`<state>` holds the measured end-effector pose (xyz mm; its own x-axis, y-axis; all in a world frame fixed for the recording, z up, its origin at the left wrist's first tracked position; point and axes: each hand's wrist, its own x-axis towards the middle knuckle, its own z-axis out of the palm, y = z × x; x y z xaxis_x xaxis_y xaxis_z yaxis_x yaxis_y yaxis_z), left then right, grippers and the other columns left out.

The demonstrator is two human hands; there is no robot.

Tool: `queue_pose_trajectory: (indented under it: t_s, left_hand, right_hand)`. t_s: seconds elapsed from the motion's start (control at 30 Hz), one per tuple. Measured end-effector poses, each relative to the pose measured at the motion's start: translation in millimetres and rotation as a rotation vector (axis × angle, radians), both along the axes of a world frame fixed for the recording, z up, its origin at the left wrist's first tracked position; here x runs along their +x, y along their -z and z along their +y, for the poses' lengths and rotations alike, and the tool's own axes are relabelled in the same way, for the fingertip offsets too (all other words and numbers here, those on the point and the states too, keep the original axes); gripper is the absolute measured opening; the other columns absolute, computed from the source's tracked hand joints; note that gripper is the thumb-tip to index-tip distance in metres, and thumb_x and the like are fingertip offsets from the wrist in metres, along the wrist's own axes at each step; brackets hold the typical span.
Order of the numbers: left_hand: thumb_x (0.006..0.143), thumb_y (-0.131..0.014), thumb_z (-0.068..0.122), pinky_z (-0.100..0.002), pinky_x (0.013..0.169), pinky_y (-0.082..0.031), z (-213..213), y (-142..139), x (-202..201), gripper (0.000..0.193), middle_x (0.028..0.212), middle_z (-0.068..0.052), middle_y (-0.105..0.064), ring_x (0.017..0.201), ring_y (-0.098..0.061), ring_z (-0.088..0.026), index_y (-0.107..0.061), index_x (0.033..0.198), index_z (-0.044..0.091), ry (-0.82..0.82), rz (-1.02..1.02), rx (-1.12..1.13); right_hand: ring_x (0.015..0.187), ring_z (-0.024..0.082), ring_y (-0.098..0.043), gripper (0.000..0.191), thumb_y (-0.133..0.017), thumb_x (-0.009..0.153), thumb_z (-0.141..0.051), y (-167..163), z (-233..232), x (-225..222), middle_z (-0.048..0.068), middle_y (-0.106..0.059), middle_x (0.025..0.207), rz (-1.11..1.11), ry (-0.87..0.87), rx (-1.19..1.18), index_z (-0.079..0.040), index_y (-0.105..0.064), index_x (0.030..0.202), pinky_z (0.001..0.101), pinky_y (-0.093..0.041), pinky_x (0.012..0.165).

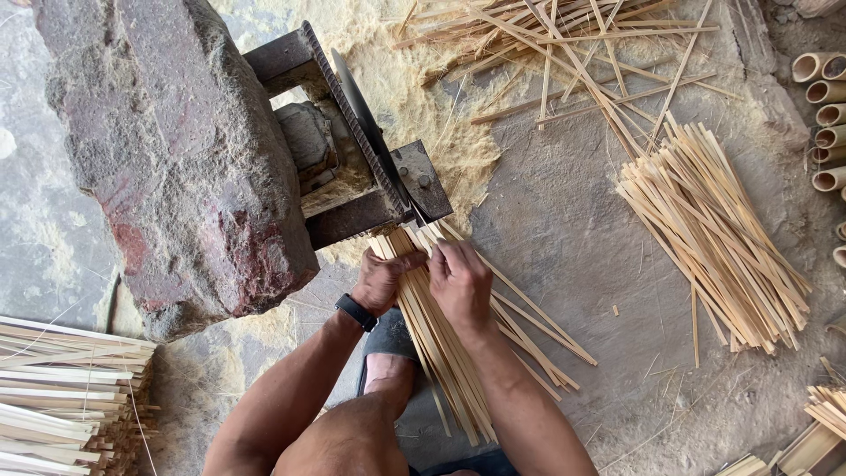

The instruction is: The person uses a foot-operated guillotine cutter to trim the ends of bamboo strips. They hold a bundle of strips against the blade, press the foot pedal to cut, and then move the cut pieces aside. The process is repeated continuously throughout the clip.

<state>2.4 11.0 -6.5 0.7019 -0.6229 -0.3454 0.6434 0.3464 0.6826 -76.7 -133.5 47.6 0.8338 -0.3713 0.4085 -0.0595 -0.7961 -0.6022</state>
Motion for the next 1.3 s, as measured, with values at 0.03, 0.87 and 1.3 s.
queue_pose_trajectory:
  t_s: [0.03, 0.87, 1.3]
  left_hand:
    - [0.08, -0.073, 0.0, -0.046, 0.098, -0.063, -0.4, -1.4, 0.3, 0.022, 0.112, -0.025, -0.076, 0.102, -0.077, -0.03, -0.073, 0.101, -0.005, -0.006, 0.01, -0.01]
    - [0.081, -0.082, 0.0, -0.049, 0.1, -0.061, -0.8, 1.1, 0.2, 0.029, 0.119, -0.03, -0.073, 0.108, -0.075, -0.035, -0.073, 0.106, -0.009, 0.032, 0.037, 0.081]
    - [0.083, -0.081, 0.004, -0.049, 0.085, -0.065, -4.4, -5.3, -0.9, 0.03, 0.111, -0.024, -0.076, 0.096, -0.075, -0.031, -0.072, 0.111, -0.005, 0.047, 0.041, 0.024]
  right_hand:
    - [0.066, 0.02, -0.07, 0.007, -0.07, 0.095, 0.001, -1.9, 1.2, 8.2, 0.015, -0.07, 0.083, -0.002, 0.01, -0.007, 0.006, -0.073, 0.099, 0.0277, -0.058, 0.049]
    - [0.065, 0.018, -0.069, 0.013, -0.068, 0.095, -0.001, -8.3, -4.6, -2.1, 0.015, -0.07, 0.087, 0.08, -0.065, 0.033, 0.007, -0.073, 0.104, 0.0252, -0.059, 0.048]
    - [0.054, 0.017, -0.069, 0.017, -0.069, 0.093, 0.0, 1.2, -10.6, -42.8, 0.013, -0.072, 0.081, 0.157, -0.025, 0.12, 0.008, -0.075, 0.108, 0.0265, -0.053, 0.038]
